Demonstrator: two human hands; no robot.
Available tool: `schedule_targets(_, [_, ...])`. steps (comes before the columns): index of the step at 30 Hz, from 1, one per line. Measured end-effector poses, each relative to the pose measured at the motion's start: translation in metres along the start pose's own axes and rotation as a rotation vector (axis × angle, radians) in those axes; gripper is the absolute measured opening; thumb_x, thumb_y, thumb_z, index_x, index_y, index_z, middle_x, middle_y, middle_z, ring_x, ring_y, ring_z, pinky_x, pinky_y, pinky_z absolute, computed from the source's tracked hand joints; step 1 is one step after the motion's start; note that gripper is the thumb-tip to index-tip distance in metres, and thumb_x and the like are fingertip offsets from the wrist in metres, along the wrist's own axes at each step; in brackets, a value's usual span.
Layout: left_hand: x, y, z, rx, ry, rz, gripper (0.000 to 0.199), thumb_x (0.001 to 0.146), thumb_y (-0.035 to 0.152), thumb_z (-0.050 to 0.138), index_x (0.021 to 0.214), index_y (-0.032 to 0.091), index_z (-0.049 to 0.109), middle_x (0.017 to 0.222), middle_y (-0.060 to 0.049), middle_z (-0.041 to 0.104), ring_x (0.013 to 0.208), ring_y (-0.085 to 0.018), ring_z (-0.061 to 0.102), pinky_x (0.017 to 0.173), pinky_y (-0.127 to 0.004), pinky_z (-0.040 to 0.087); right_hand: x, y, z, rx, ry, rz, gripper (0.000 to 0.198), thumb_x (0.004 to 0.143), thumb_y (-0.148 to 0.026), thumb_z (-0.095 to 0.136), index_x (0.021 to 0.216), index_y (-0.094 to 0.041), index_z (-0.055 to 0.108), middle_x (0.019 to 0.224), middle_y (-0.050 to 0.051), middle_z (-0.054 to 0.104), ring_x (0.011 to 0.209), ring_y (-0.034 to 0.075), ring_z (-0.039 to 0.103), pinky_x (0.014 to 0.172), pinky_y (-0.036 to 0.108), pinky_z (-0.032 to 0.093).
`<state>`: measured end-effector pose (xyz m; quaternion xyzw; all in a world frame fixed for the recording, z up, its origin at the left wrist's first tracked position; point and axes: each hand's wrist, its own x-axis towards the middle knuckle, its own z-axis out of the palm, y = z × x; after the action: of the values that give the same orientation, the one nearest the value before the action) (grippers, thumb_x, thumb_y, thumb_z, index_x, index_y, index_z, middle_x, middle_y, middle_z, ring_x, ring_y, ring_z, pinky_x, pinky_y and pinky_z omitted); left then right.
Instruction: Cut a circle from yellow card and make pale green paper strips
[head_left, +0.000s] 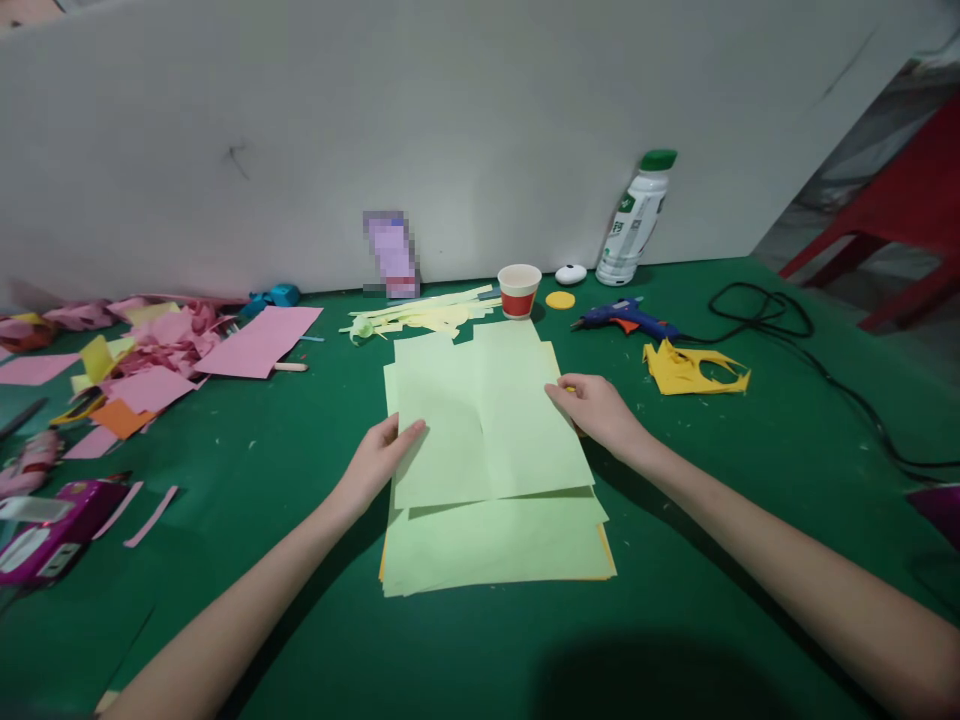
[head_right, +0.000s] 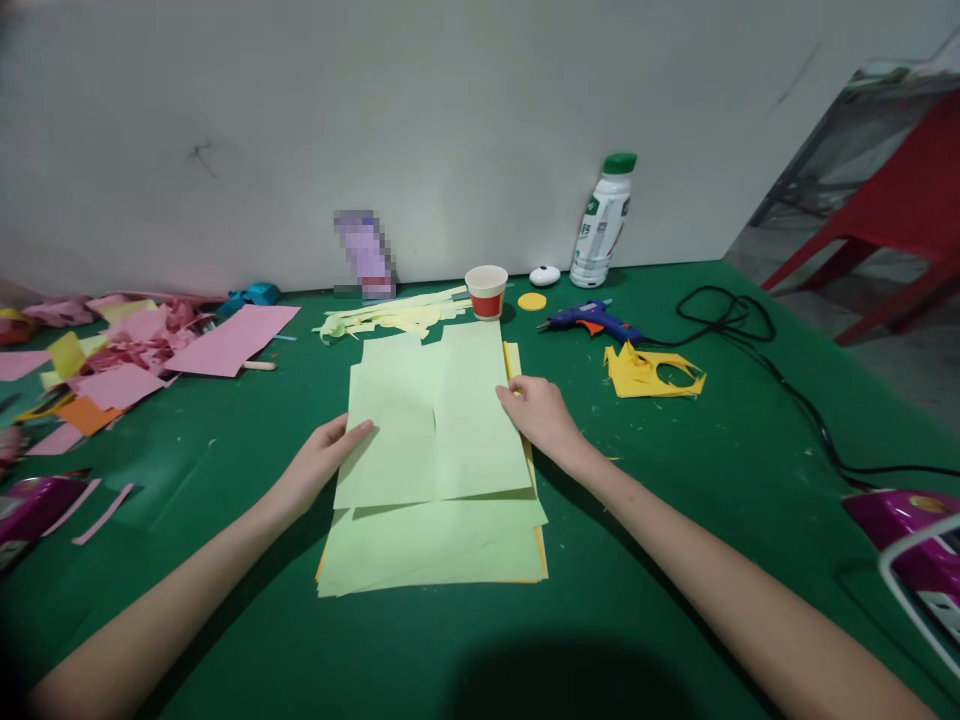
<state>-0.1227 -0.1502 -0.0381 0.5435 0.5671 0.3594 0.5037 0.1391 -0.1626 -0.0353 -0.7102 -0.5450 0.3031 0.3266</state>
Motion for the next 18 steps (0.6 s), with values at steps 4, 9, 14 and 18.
schedule_targets(4, [-0.0052,-0.0034,0.0025,0.049,0.020,0.069,0.030,0.074,0.047,0.056,0.075,0.017,0.053,0.050,0.004,0.056,0.041,-0.013,0.052,0.042,-0.022,0.039,-0.0009,0.0009,0.0028,0.012,0.118,-0.010,0.024,0.086,-0.032,0.048,0.072,-0.013,0.054,0.060,-0.005,0.048,0.048,0.006,0.044,0.048,0.021,0.039])
schedule_targets(9, [-0.0093,-0.0002,0.0007,0.069,0.104,0.145,0.031,0.082,0.047,0.045,0.067,0.021,0.039,0.034,0.011,0.035,0.026,-0.008,0.033,0.033,-0.018,0.026,0.0026,0.0048,0.0009,0.117,0.246,-0.035,0.024,0.086,-0.030,0.043,0.068,-0.016,0.050,0.054,-0.006,0.043,0.046,0.008,0.038,0.046,0.023,0.029])
schedule_targets(14, [-0.0101,0.0004,-0.0003,0.099,0.210,0.219,0.034,0.084,0.041,0.043,0.060,0.020,0.032,0.049,0.008,0.031,0.040,-0.007,0.032,0.041,-0.018,0.027,0.0008,0.0054,0.0042,0.217,0.269,-0.049,0.024,0.084,-0.031,0.042,0.064,-0.018,0.047,0.054,-0.005,0.043,0.048,0.010,0.038,0.047,0.025,0.028])
schedule_targets(18, [-0.0082,-0.0011,-0.0020,0.143,0.290,0.255,0.032,0.085,0.038,0.043,0.061,0.019,0.032,0.055,0.006,0.030,0.048,-0.009,0.030,0.045,-0.021,0.025,-0.0023,0.0057,0.0104,0.265,0.300,-0.020,0.026,0.086,-0.032,0.045,0.065,-0.016,0.047,0.054,-0.007,0.040,0.046,0.007,0.035,0.047,0.022,0.028])
